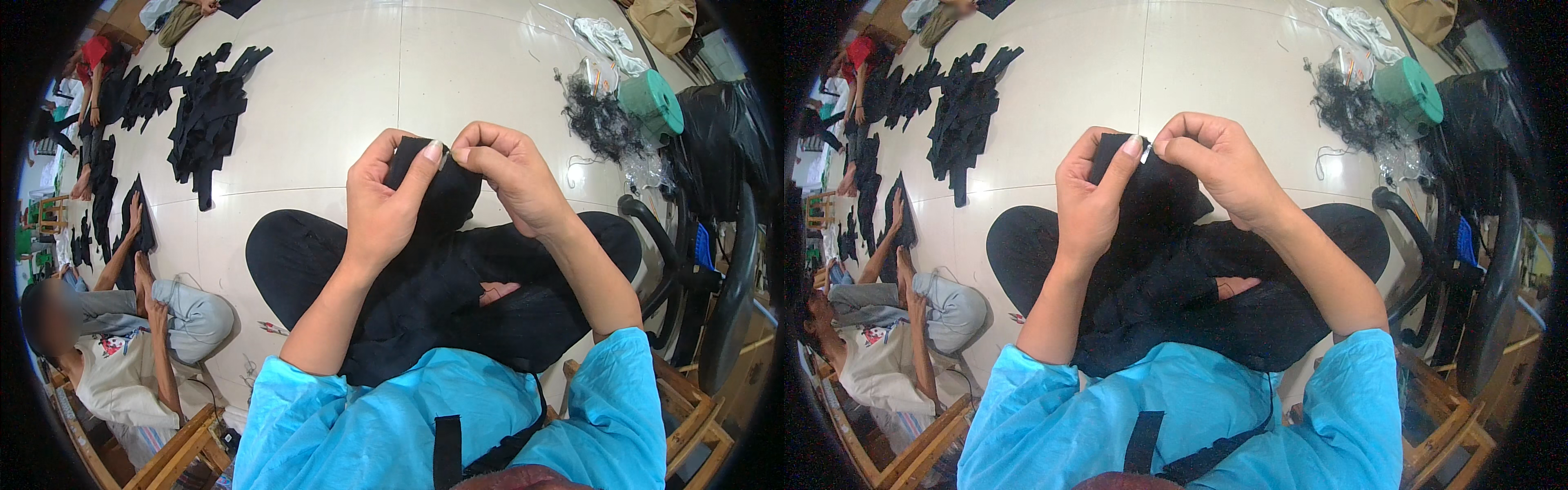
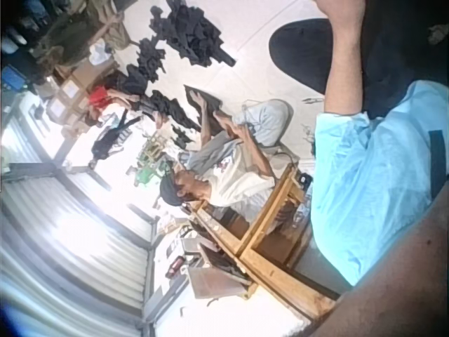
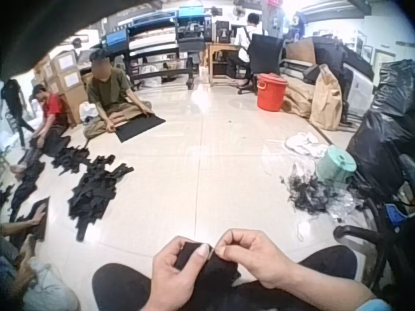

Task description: The person sits on the floor and uses scissors to trim the edges of a black fabric piece. They repeatedly fold and cut the material, discarding small trimmings onto the floor. Other workers are visible in the background performing similar tasks.

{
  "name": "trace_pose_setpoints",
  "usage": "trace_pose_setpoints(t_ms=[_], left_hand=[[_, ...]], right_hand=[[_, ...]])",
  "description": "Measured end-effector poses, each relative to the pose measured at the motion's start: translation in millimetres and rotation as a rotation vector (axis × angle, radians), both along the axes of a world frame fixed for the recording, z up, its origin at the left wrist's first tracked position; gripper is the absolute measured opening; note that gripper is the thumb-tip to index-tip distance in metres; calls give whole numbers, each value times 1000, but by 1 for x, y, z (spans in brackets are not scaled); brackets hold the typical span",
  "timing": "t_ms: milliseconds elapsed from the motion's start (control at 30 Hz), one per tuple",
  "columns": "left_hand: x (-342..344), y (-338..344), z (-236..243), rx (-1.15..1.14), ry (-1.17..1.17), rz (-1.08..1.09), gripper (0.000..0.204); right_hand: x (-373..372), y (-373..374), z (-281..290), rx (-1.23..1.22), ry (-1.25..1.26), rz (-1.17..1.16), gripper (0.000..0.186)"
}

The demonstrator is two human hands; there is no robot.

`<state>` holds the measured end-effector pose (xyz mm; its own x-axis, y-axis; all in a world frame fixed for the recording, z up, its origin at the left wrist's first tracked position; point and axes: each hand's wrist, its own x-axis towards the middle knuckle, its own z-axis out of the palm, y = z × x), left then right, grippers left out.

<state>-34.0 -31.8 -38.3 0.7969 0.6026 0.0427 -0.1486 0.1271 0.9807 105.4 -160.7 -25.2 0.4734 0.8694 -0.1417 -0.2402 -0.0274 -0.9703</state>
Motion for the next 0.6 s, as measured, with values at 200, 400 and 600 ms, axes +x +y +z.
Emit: trace_pose_setpoints(t_ms=[200,400,600], left_hand=[[-1,-2,3,-20,-3,-3,16],[0,-2,1,-27,-9,-11,15],[-1,-3,1,-4,1,-21,14]], right_hand=[[0,-1,-2,-10,-2,11,12],[-5,0,1,-5,11,4,9],[-4,0,1,1,39,10,8]])
